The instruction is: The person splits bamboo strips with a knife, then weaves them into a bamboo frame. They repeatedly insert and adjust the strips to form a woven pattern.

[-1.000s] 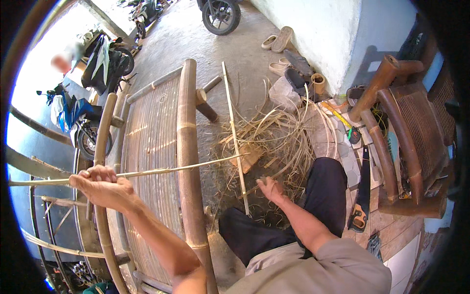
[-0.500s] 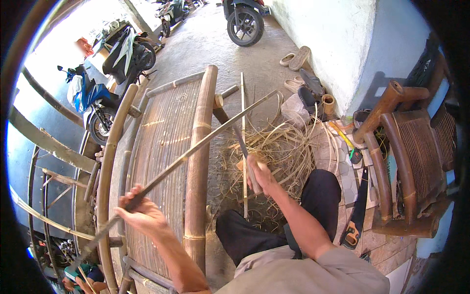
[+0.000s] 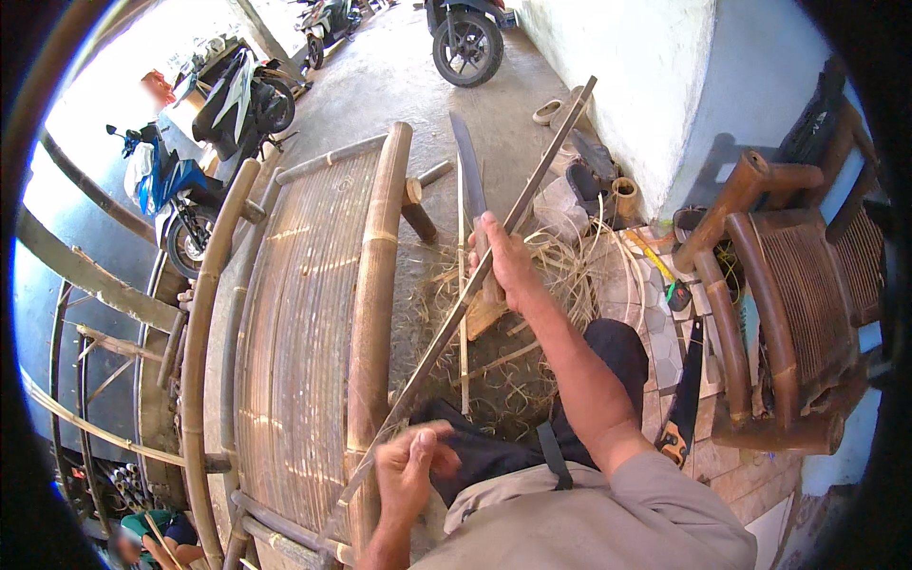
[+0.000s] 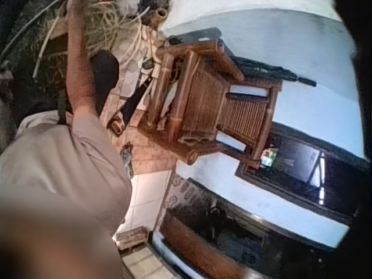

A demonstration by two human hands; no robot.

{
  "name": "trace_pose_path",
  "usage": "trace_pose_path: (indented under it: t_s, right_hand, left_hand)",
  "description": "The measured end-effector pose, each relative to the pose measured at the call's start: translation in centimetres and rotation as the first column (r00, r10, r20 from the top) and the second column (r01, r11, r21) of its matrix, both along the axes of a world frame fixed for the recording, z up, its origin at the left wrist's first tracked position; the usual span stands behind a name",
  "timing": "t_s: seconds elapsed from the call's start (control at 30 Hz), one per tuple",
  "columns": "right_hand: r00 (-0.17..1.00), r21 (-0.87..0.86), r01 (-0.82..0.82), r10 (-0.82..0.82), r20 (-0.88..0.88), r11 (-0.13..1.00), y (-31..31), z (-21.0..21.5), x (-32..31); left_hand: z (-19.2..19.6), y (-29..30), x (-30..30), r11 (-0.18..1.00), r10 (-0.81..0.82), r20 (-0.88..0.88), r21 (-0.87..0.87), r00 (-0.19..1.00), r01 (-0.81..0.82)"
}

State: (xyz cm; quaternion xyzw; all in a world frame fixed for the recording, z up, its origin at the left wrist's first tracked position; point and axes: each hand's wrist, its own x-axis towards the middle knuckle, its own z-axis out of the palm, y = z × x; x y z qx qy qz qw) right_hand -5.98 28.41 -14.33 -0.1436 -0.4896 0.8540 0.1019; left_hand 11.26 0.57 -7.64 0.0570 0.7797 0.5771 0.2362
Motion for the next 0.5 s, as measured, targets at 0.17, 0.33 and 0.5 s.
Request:
trace_pose_path:
  t_s: [0.17,0.33,0.5]
  right_hand:
    - [0.996,-0.001,-0.072,0.072,-0.057,0.997,1.0,4.0,1.5]
    - [0.99,0.169,-0.11,0.123,-0.066,0.979,1.9,6.0,3.9]
    - [0.973,0.389,-0.167,0.089,0.212,0.906,1.3,-2.8,8.6]
  left_hand:
    - [2.2,6.2,-8.3,0.84,-0.43,-0.873,-0.48,0.23,-0.251]
    - [5.7,12.2,-12.7,0.922,-0.356,-0.194,-0.233,0.914,0.309]
    - [14.9,13.3,-17.3,0.992,-0.124,-0.707,-0.065,0.696,0.111]
